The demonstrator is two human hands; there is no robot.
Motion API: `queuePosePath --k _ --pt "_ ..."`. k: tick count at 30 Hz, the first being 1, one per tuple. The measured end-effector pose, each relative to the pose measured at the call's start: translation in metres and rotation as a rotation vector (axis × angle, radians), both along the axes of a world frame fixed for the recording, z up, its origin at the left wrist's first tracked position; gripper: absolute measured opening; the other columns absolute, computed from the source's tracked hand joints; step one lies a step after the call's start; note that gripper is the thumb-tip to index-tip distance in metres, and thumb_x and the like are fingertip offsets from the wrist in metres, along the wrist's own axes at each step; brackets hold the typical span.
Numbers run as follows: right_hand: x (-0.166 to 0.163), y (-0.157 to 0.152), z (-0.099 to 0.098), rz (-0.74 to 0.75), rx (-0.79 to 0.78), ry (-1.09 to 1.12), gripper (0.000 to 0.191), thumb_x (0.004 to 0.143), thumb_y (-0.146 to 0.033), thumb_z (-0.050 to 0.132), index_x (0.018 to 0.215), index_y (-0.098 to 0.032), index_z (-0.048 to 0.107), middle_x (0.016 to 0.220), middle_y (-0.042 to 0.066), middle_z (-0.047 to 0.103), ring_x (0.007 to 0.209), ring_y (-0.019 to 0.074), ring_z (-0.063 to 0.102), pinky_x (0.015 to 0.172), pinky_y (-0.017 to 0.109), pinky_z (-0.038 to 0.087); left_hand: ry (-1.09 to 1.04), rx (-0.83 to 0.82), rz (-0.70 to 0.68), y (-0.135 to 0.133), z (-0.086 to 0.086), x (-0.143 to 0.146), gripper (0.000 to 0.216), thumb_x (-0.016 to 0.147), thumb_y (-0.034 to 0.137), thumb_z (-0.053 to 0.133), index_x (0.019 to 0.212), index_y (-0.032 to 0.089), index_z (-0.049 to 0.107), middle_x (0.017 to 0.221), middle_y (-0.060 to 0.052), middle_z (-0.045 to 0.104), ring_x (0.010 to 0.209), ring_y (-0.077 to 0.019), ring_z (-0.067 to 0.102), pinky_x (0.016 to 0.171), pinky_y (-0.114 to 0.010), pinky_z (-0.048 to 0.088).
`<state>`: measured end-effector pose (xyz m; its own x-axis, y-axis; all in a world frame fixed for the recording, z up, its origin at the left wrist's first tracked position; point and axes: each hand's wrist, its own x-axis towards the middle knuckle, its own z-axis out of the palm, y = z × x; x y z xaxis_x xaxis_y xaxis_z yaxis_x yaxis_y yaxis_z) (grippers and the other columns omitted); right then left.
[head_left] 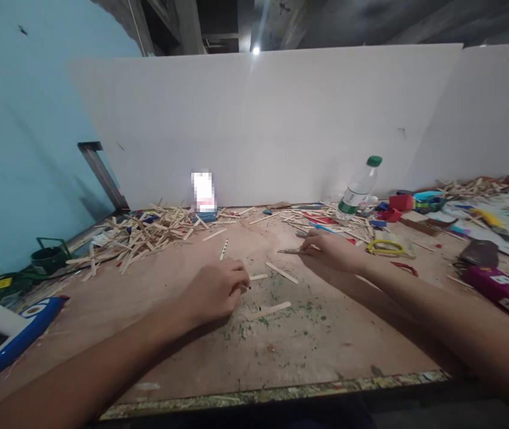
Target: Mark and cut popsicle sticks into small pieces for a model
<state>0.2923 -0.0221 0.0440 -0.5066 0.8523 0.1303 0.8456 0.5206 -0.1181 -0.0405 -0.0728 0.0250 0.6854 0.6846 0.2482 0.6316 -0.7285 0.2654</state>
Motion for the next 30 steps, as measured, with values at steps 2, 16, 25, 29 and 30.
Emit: queuePosePath --k 2,16,25,29,30 --pt "0.0 0.001 -0.004 -0.007 -0.016 0.012 0.023 0.096 -0.021 0.058 0.101 -0.018 0.08 0.11 0.013 0.075 0.102 0.0276 0.068 0.085 0.032 0.048 0.002 0.01 -0.051 -0.003 0.001 0.001 0.016 0.086 0.01 0.057 0.085 0.02 0.069 0.092 -0.003 0.07 0.088 -0.0207 0.064 0.081 -0.032 0.045" --pt "-0.001 0.004 -0.006 -0.131 0.116 0.114 0.028 0.083 -0.006 0.05 0.091 -0.018 0.074 0.093 0.01 0.074 0.085 0.0243 0.068 0.071 0.029 0.043 0.106 0.051 -0.096 -0.003 0.0 0.004 0.018 0.083 0.006 0.056 0.083 0.019 0.069 0.09 -0.004 0.07 0.088 -0.0203 0.064 0.081 -0.031 0.046" --pt "-0.006 -0.001 0.003 -0.19 -0.002 0.659 0.037 0.087 -0.015 0.056 0.114 -0.019 0.081 0.125 0.013 0.076 0.119 0.0314 0.068 0.101 0.043 0.054 0.104 0.053 -0.09 -0.003 -0.002 0.005 0.018 0.088 0.008 0.056 0.084 0.02 0.069 0.091 -0.004 0.07 0.088 -0.0204 0.064 0.082 -0.031 0.047" --pt "-0.017 -0.014 0.018 -0.368 -0.46 1.216 0.044 0.082 -0.017 0.069 0.126 -0.019 0.073 0.117 0.013 0.079 0.084 0.0204 0.073 0.073 0.03 0.06 0.104 0.048 -0.08 -0.002 -0.003 0.005 0.018 0.09 0.009 0.056 0.085 0.02 0.07 0.091 -0.004 0.07 0.088 -0.0205 0.064 0.082 -0.031 0.047" --pt "-0.018 -0.016 0.02 -0.385 -0.517 1.276 0.045 0.081 -0.017 0.072 0.125 -0.019 0.073 0.114 0.013 0.08 0.07 0.0167 0.069 0.062 0.028 0.058 0.104 0.047 -0.078 -0.002 -0.003 0.005 0.018 0.09 0.009 0.056 0.085 0.02 0.07 0.091 -0.004 0.07 0.088 -0.0204 0.064 0.082 -0.031 0.047"
